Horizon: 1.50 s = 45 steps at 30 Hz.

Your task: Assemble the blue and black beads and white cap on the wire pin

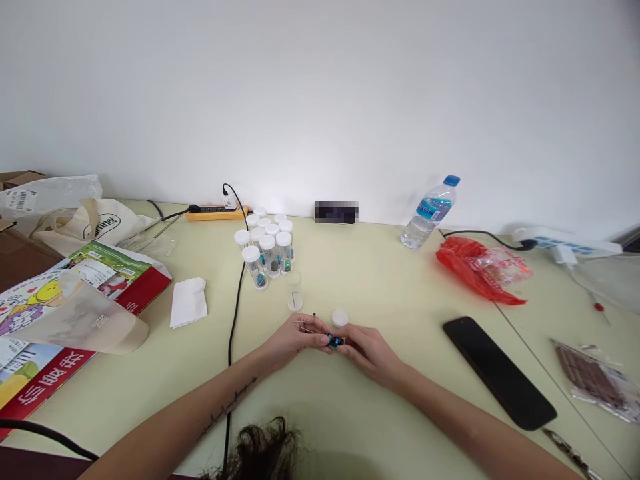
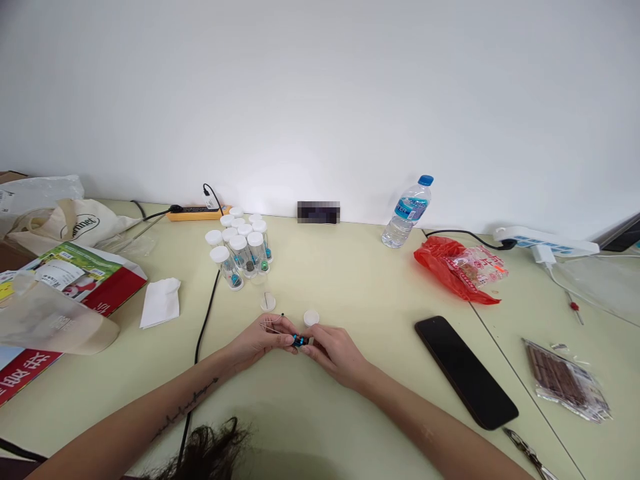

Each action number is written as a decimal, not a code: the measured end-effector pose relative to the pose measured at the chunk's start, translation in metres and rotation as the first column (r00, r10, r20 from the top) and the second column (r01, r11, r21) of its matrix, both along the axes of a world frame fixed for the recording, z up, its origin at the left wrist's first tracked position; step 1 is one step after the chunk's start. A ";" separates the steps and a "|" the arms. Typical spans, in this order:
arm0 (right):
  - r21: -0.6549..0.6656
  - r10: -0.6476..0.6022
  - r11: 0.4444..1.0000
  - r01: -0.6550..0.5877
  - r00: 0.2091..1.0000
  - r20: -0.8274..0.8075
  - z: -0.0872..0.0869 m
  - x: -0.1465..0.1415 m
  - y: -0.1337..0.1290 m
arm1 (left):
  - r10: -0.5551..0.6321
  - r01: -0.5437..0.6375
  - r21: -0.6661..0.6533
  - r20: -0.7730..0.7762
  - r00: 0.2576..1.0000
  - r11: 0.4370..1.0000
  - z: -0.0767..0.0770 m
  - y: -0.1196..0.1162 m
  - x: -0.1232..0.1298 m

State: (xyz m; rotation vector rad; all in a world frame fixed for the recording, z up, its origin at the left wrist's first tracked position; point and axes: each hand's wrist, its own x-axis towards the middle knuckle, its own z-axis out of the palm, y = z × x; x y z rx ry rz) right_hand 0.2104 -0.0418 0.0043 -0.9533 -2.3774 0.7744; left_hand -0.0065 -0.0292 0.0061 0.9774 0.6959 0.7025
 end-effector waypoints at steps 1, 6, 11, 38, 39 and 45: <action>-0.004 -0.001 1.000 0.001 1.000 0.000 0.000 0.000 0.000 | 0.001 -0.001 0.001 0.002 1.000 1.000 0.000 0.000 0.000; -0.004 -0.012 1.000 0.012 1.000 0.001 0.001 -0.001 0.000 | -0.003 0.003 0.002 0.007 1.000 1.000 0.002 -0.001 0.000; -0.009 -0.023 1.000 0.023 1.000 -0.005 0.003 -0.001 -0.001 | -0.001 0.002 -0.015 0.042 0.999 1.000 0.004 -0.001 0.000; -0.007 -0.020 1.000 0.020 1.000 -0.005 0.001 0.000 0.000 | -0.003 0.003 0.004 0.052 0.999 1.000 0.001 0.000 -0.001; -0.009 -0.015 1.000 0.015 1.000 -0.012 0.001 0.000 0.000 | -0.006 0.005 0.004 0.055 0.998 1.000 0.001 0.000 -0.001; -0.009 -0.007 1.000 0.007 1.000 -0.001 0.000 0.001 0.000 | -0.003 0.002 0.021 0.059 0.998 1.000 0.000 0.001 -0.001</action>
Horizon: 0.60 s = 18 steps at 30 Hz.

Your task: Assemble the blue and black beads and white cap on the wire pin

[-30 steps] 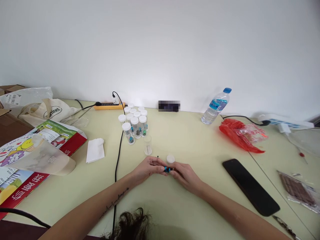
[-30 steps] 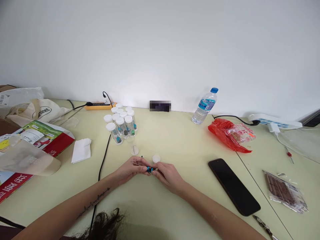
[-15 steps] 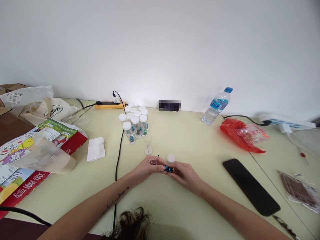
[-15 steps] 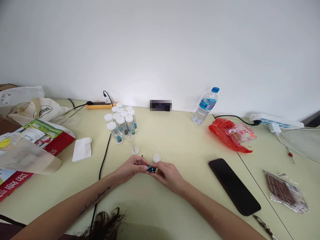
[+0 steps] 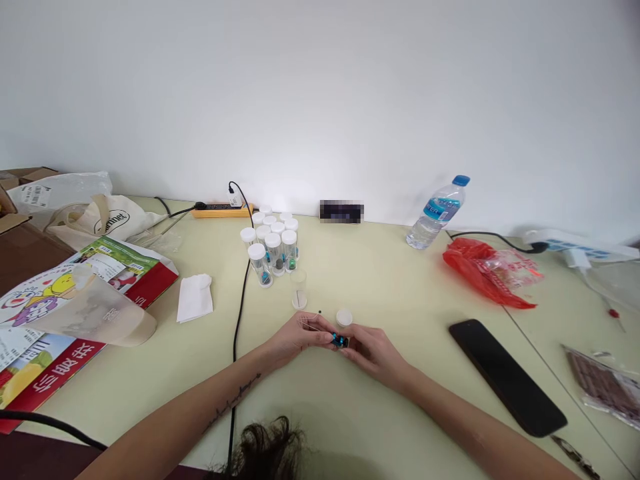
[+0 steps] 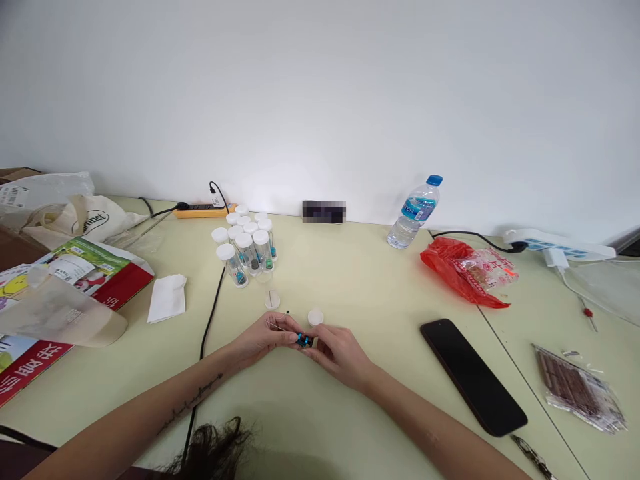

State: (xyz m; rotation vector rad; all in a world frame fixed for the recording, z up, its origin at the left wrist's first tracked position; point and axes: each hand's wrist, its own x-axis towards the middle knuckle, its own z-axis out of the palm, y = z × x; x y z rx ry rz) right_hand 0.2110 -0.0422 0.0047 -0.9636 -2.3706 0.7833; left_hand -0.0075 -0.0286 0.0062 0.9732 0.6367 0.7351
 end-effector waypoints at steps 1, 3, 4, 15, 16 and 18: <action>0.003 -0.005 1.000 0.005 1.000 0.003 0.000 0.000 0.000 | 0.001 -0.001 0.001 0.000 1.000 1.000 0.000 0.000 0.000; 0.009 -0.015 1.000 0.015 1.000 0.005 0.001 -0.001 -0.001 | -0.003 0.003 0.002 0.001 1.000 1.000 0.001 0.000 0.000; 0.011 -0.018 1.000 0.018 1.000 0.004 0.001 -0.001 -0.001 | -0.005 0.005 0.002 0.002 1.000 1.000 0.001 0.000 0.000; -0.011 -0.012 1.000 0.012 1.000 -0.003 0.000 -0.001 0.000 | 0.004 -0.004 -0.011 -0.013 1.000 1.000 0.001 -0.001 0.000; -0.011 -0.014 1.000 0.014 1.000 -0.005 0.000 -0.001 0.000 | 0.005 -0.005 -0.011 -0.012 1.000 1.000 0.001 -0.001 0.000; -0.012 -0.015 1.000 0.015 1.000 -0.008 0.001 -0.001 0.000 | 0.007 -0.008 -0.012 -0.009 1.000 1.000 0.001 -0.001 0.000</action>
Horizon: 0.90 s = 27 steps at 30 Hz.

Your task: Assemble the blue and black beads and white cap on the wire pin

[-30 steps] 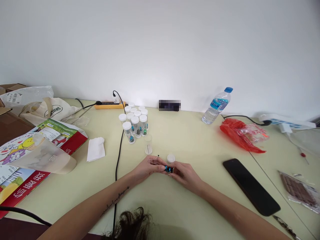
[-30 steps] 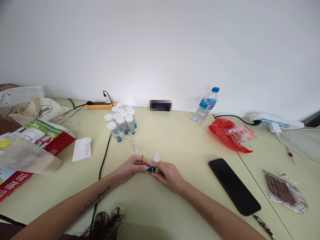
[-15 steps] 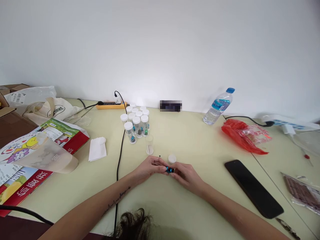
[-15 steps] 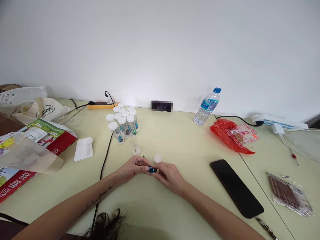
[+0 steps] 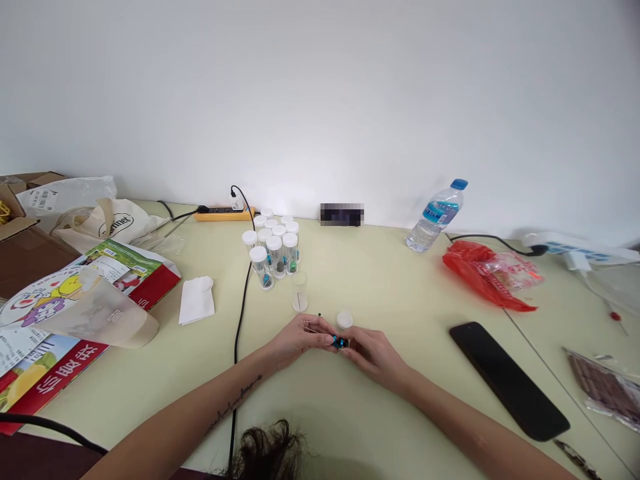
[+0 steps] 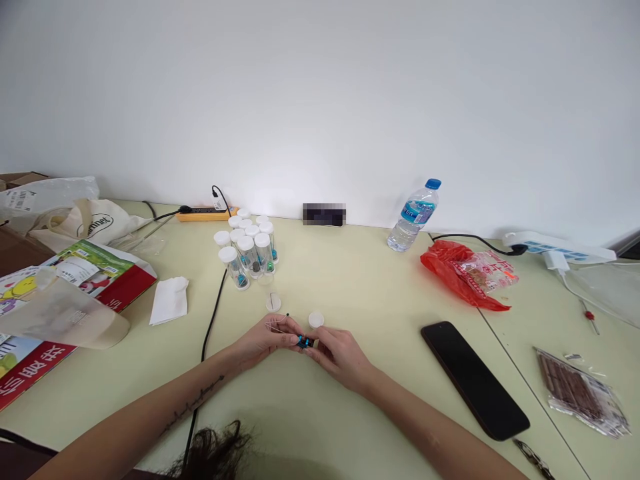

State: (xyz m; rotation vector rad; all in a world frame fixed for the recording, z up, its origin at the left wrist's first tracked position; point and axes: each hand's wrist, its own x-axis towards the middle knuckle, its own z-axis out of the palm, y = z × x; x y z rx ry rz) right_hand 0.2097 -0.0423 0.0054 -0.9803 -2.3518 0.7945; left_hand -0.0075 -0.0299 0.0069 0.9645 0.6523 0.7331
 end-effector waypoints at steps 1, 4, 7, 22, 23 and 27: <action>0.000 0.000 1.000 0.000 1.000 -0.002 0.000 0.000 0.000 | -0.001 0.001 -0.001 0.002 1.000 1.000 0.000 0.000 0.000; 0.004 -0.001 1.000 0.001 1.000 -0.009 0.002 0.000 0.000 | -0.010 0.010 -0.001 0.006 1.000 1.000 0.001 0.000 0.000; 0.003 0.007 1.000 -0.007 1.000 -0.009 0.003 0.000 -0.001 | -0.010 0.010 0.004 0.006 1.000 1.000 0.001 0.000 0.000; 0.003 -0.004 1.000 0.004 1.000 -0.011 0.002 0.000 0.000 | -0.016 0.016 -0.001 0.005 1.000 1.000 0.003 0.000 0.000; 0.003 -0.002 1.000 0.002 1.000 -0.011 0.002 0.000 0.000 | -0.014 0.014 -0.004 0.003 1.000 1.000 0.003 0.000 0.000; -0.002 -0.001 1.000 0.001 1.000 -0.003 0.001 -0.001 -0.001 | 0.001 -0.001 -0.007 -0.001 1.000 1.000 0.002 0.000 0.001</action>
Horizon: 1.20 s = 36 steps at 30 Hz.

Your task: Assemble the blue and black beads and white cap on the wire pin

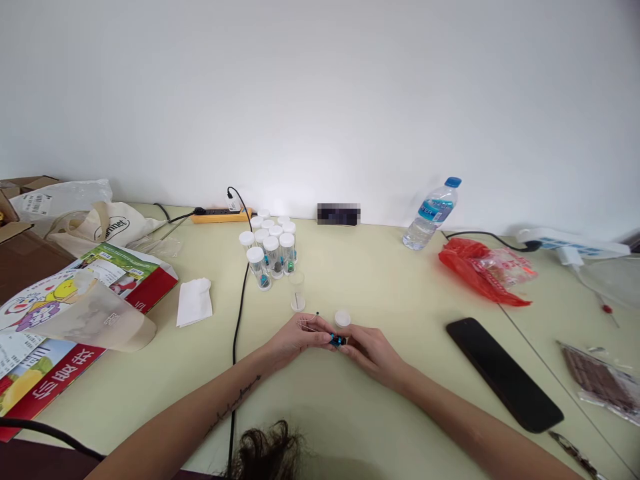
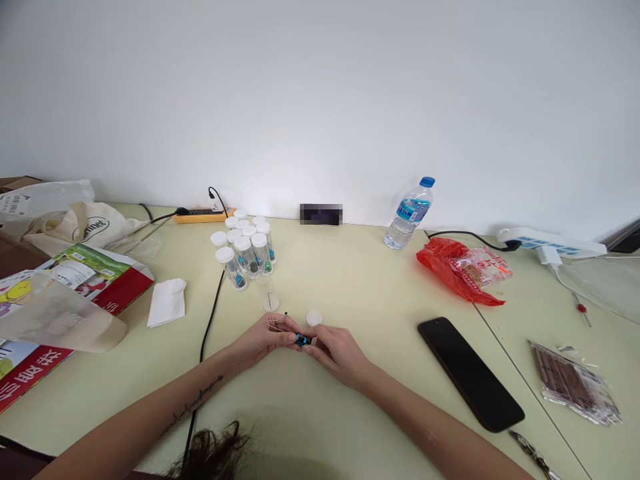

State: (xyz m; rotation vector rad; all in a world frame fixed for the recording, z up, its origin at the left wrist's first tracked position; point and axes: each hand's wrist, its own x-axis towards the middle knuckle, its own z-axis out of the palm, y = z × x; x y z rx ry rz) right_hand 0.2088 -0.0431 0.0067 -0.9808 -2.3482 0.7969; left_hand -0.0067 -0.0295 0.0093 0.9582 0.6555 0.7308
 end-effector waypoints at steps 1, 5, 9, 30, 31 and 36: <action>-0.001 -0.002 1.000 0.002 1.000 0.003 0.000 0.000 0.000 | 0.000 0.000 -0.001 0.000 1.000 1.000 0.000 0.000 0.000; 0.004 -0.008 1.000 0.008 1.000 0.010 0.000 -0.001 0.000 | 0.006 -0.006 -0.008 -0.005 1.000 1.000 0.002 -0.001 0.000; 0.000 -0.016 1.000 0.016 1.000 0.027 -0.001 0.000 0.000 | 0.014 -0.014 0.001 -0.014 1.000 1.000 0.002 -0.001 0.000; 0.009 -0.011 1.000 0.011 1.000 0.025 0.001 -0.002 -0.001 | -0.008 0.009 0.031 -0.014 1.000 0.999 0.001 -0.001 -0.001; 0.010 -0.012 1.000 0.011 1.000 0.028 0.001 -0.002 -0.001 | -0.010 0.011 0.033 -0.014 1.000 0.999 0.001 -0.001 -0.001; 0.016 -0.022 1.000 0.022 0.999 0.029 0.001 -0.002 -0.001 | -0.047 0.047 0.020 -0.011 0.999 0.999 0.003 0.000 -0.003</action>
